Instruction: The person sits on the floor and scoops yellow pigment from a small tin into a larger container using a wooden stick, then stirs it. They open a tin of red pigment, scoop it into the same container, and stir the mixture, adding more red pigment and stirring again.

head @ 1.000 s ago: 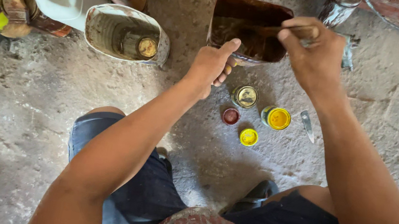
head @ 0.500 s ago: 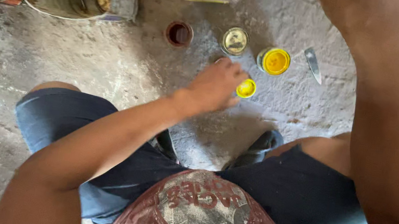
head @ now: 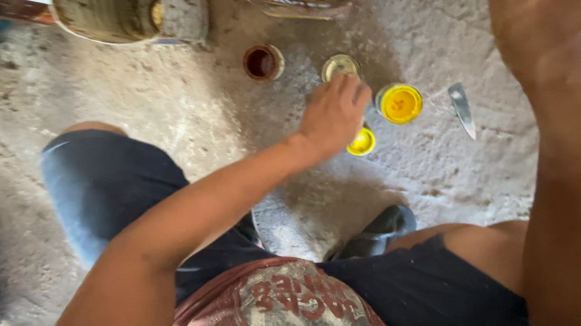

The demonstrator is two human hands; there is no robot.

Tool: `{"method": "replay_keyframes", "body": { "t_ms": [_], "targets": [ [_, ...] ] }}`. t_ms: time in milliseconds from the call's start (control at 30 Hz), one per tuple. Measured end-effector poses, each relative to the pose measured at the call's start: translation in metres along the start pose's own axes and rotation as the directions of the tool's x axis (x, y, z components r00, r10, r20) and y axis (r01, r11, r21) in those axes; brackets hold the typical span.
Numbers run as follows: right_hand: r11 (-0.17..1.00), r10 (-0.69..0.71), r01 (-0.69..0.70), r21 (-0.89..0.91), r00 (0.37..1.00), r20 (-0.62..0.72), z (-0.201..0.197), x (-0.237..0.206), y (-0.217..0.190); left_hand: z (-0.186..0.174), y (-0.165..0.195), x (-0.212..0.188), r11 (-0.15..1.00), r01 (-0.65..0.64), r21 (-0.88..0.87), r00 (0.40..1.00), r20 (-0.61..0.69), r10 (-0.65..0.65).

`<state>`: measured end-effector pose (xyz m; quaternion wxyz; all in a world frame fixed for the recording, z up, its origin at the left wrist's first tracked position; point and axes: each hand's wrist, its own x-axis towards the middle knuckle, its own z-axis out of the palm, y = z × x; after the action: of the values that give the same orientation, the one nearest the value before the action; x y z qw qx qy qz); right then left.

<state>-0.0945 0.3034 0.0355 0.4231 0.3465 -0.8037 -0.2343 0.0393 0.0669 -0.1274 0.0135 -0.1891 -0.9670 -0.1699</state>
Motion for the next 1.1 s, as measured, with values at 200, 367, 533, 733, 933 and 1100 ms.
{"method": "replay_keyframes", "body": {
  "t_ms": [200, 367, 533, 733, 933, 1100],
  "targets": [
    [0.944, 0.06, -0.064, 0.323, 0.998, 0.021, -0.009, 0.027, -0.001, -0.041, -0.044, 0.022, 0.954, 0.274, 0.118, 0.952, 0.106, -0.287],
    [0.533, 0.266, -0.289, 0.796, 0.949, 0.166, -0.013, 0.052, -0.012, -0.063, -0.091, -0.017, 0.822, 0.56, 0.102, 0.825, 0.028, -0.565],
    [0.099, 0.321, -0.356, 0.929, 0.895, 0.309, -0.006, 0.076, -0.034, -0.051, -0.117, -0.038, 0.809, 0.581, 0.091, 0.814, -0.046, -0.58],
    [0.127, 0.293, -0.424, 0.897, 0.88, 0.374, 0.009, 0.098, -0.06, -0.033, -0.117, -0.044, 0.766, 0.625, -0.151, 0.768, -0.056, -0.638],
    [-0.003, 0.245, -0.468, 0.884, 0.857, 0.454, 0.016, 0.099, -0.068, -0.025, -0.109, -0.052, 0.671, 0.693, -0.263, 0.656, -0.157, -0.739],
    [0.27, 0.361, -0.307, 0.913, 0.911, 0.199, 0.023, 0.094, -0.072, -0.024, -0.108, -0.049, 0.643, 0.705, -0.299, 0.654, -0.078, -0.752]
  ]
}}
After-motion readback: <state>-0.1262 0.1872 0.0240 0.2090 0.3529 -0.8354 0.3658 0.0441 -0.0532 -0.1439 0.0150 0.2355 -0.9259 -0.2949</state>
